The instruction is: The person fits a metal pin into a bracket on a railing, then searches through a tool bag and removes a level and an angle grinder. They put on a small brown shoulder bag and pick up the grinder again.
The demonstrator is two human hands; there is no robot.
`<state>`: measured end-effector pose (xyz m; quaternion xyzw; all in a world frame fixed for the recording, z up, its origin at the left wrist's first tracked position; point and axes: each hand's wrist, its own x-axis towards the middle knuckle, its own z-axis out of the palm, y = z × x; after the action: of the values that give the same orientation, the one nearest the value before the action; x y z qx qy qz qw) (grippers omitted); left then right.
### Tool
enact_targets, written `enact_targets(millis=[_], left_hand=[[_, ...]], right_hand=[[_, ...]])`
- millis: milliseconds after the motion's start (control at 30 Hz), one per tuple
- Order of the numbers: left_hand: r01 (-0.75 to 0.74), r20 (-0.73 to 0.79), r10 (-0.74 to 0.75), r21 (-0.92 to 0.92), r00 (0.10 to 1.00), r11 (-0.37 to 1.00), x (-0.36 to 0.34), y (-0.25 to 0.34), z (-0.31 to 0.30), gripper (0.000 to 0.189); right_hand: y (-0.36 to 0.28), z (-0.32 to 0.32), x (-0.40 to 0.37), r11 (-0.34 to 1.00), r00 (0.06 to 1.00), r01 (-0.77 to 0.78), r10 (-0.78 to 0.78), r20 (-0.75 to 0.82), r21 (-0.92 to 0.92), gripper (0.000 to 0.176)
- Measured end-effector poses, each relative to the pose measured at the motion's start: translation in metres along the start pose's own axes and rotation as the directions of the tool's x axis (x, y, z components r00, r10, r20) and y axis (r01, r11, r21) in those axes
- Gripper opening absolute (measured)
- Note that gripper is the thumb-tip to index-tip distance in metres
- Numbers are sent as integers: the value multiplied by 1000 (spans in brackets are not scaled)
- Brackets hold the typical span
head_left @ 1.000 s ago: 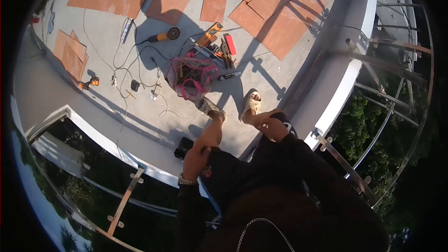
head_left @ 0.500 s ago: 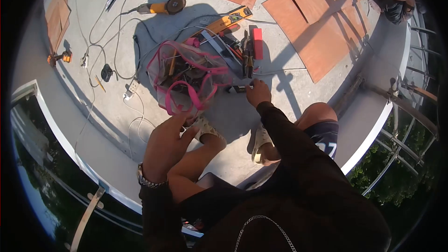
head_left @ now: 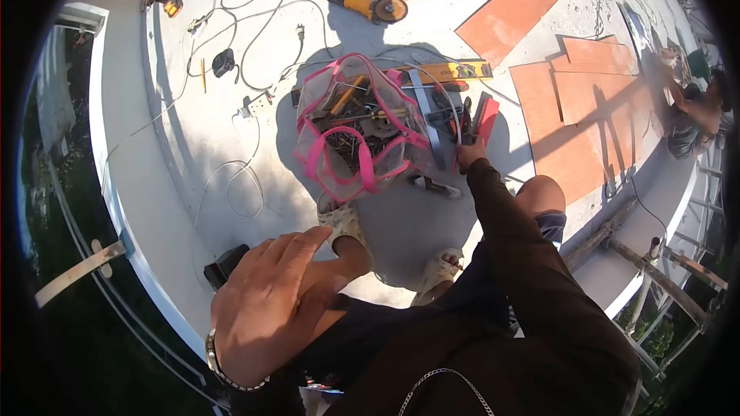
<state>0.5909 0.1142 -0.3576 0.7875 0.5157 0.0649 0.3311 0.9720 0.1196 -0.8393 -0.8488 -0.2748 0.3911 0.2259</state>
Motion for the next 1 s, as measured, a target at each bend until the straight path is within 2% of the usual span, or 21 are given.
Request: enact_targets(millis=[67,100,167,200,233,300,367,400,467,500,533,633,667,700,733,767,800,867,900,967,1000], left_hand=[[102,76,-111,120,991,988,-2,12,-8,49],[109,73,-118,113,990,988,-4,12,-8,49],[-1,72,0,11,997,1000,-6,13,-7,50],[-9,70,9,-4,998,1000,-6,15,-5,50],[5,71,-5,1,997,1000,-6,15,-3,50],[28,72,-28,7,997,1000,-7,18,-1,51],[94,74,-106,143,992,985,-6,21,1,51],[100,75,-111,140,991,985,-7,21,3,51],[84,110,-100,136,989,987,-9,23,5,51],[83,108,-98,134,989,988,-10,24,8,51],[62,119,-77,120,990,991,-11,25,9,51],[48,128,-61,104,990,993,-15,26,9,51],[44,133,-56,91,989,995,-17,25,8,51],[44,123,-55,88,991,995,-19,25,8,51],[38,100,-48,99,994,994,-22,24,7,51],[34,79,-42,109,996,994,-25,24,7,51],[31,64,-38,102,997,994,-27,24,7,51],[13,22,-14,48,1000,999,-31,26,8,53],[14,0,-14,46,1000,999,-31,29,7,53],[-13,25,12,49,1000,999,-32,32,4,52],[-1,10,1,50,1000,999,-35,29,6,52]], right_hand=[[5,-15,18,974,979,-80,36,201,212,30],[1,-17,17,976,978,-77,35,204,203,30],[-13,-43,-2,803,931,-211,-10,366,558,34],[-32,-50,-13,713,917,-293,20,399,637,34],[-39,-51,-9,719,920,-283,16,391,635,34],[-44,-42,7,314,845,-497,-34,533,809,31],[-17,-17,56,361,802,-531,-78,592,767,27],[-21,-3,61,606,902,-386,90,423,695,30],[-23,20,77,948,987,-148,158,-13,280,41],[-34,26,75,949,988,-145,156,-16,279,41],[-52,29,66,979,964,-173,191,-187,110,40],[-76,17,66,983,947,-174,152,-284,-54,32],[-72,11,86,910,999,-11,-12,-53,-414,31],[-70,9,99,704,971,218,-90,220,-676,30],[-71,6,101,779,975,174,-51,215,-603,23],[-52,14,113,773,976,182,-64,211,-607,23],[-23,26,134,984,978,-121,140,154,-128,19],[-31,15,120,935,938,-322,294,182,150,11],[-54,4,97,942,945,-301,273,180,147,11],[-83,-1,63,913,928,-360,372,-29,192,18],[-86,0,64,919,934,-347,357,-22,185,18]])
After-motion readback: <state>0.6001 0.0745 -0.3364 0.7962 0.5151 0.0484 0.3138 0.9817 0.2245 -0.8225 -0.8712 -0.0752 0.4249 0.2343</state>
